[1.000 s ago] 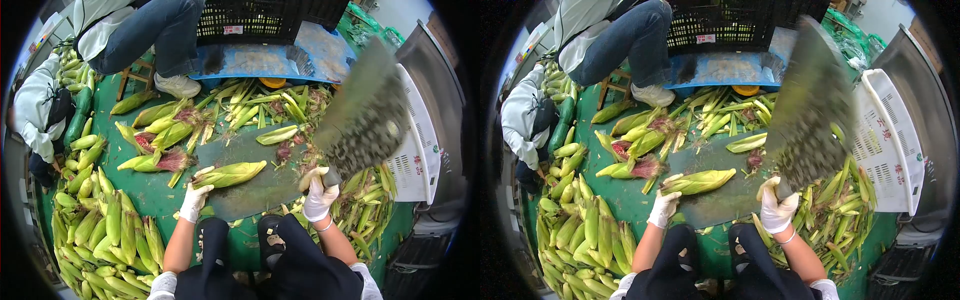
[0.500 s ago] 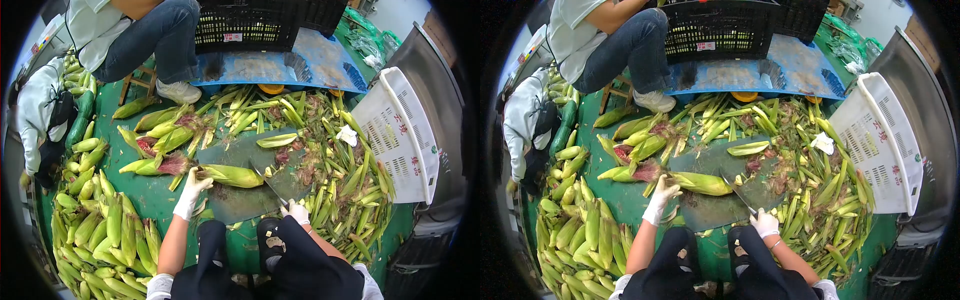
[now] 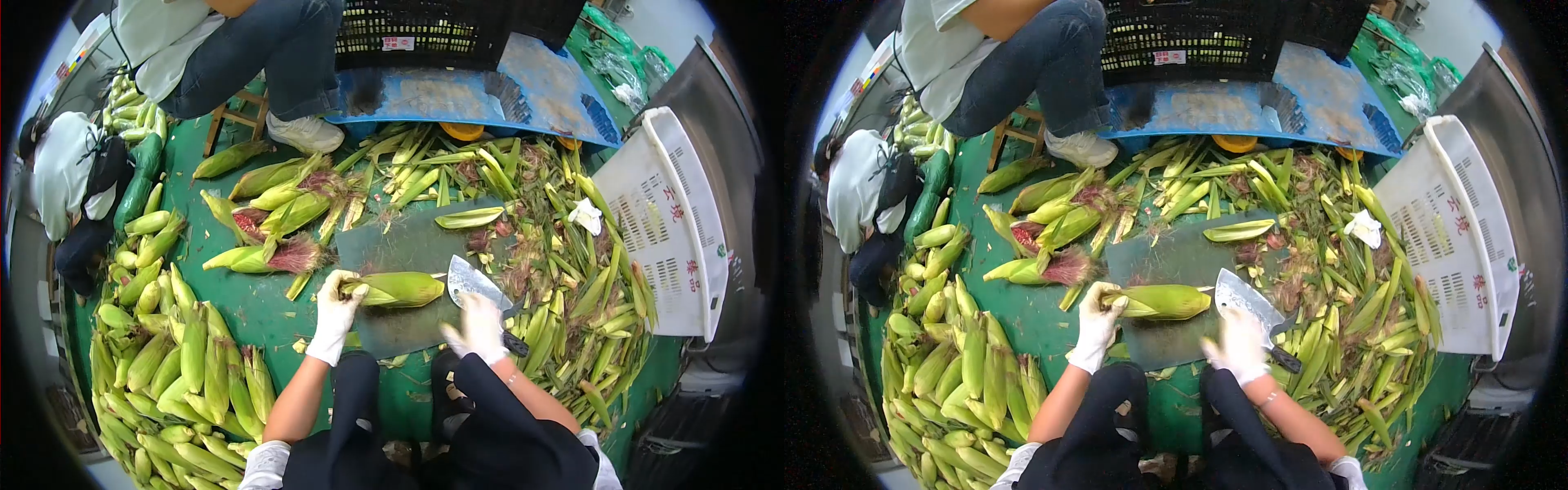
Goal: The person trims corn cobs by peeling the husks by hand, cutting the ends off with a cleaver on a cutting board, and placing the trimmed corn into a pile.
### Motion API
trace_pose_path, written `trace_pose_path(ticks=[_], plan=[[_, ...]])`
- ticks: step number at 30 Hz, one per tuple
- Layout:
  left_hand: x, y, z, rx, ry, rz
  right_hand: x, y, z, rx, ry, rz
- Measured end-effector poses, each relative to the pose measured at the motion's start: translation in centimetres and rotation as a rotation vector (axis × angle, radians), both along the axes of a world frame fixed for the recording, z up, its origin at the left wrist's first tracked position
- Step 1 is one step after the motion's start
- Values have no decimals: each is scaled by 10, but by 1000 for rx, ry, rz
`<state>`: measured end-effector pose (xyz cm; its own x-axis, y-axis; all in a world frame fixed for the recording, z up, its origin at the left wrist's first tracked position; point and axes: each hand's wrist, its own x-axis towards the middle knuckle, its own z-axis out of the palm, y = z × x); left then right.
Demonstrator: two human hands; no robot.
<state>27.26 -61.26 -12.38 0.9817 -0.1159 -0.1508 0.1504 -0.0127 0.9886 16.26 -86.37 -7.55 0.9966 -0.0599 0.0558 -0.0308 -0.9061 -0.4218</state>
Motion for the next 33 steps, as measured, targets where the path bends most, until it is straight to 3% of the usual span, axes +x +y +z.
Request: trace_pose_path(ticks=[2, 4, 6, 8, 9, 12, 14, 15, 16, 18, 20, 21, 22, 24, 25, 26, 27, 30, 31, 32, 33], plan=[[-9, -8, 14, 57, -127, -52, 37, 42, 24, 214, -120, 164], [-15, -14, 34, 202, -352, -97, 65, 59, 23, 241, -39, 303], [-16, -11, 30, 200, -345, -83, 72, 59, 1, 287, -108, 305], [-21, -8, 35, 110, -240, -32, 68, 42, -17, 558, -145, 268], [-25, -7, 38, 13, -127, 16, 67, 35, -11, 661, -202, 189], [-23, 9, 18, 174, -198, 57, 57, 1, -8, 752, -137, -210], [-23, 9, 23, 134, -158, 59, 52, -38, -40, 1013, -133, -403], [-24, 6, 27, 158, -231, 54, 47, -38, -23, 772, -190, -250], [-24, 4, 34, 184, -306, 44, 43, -17, 7, 699, -56, -198], [-26, -7, 56, 296, -465, -85, 47, 26, 21, 668, -232, 54], [-26, -17, 64, 242, -578, -178, 51, 48, 22, 515, -189, 272], [-26, -18, 71, 220, -495, -177, 52, 47, 16, 582, -193, 268], [-25, -14, 72, 225, -498, -182, 53, 39, 13, 715, -218, 138], [-20, 2, 72, 121, -363, 43, 46, 3, 17, 793, -105, -139], [-17, 18, 64, -13, -239, 101, 37, -36, -19, 670, -304, -213], [-16, 27, 69, -67, -207, 217, 23, -61, -3, 794, -128, -513], [-14, 41, 66, -116, -185, 281, 7, -97, -18, 897, -179, -702], [-9, 71, 62, -325, -135, 416, -55, -188, -28, 702, -453, -1081], [-9, 74, 63, -368, -108, 451, -78, -223, -52, 520, -510, -1090], [-9, 73, 63, -368, -106, 448, -75, -208, -38, 519, -509, -1094], [-8, 71, 61, -408, -74, 490, -60, -164, -3, 432, -422, -874]])
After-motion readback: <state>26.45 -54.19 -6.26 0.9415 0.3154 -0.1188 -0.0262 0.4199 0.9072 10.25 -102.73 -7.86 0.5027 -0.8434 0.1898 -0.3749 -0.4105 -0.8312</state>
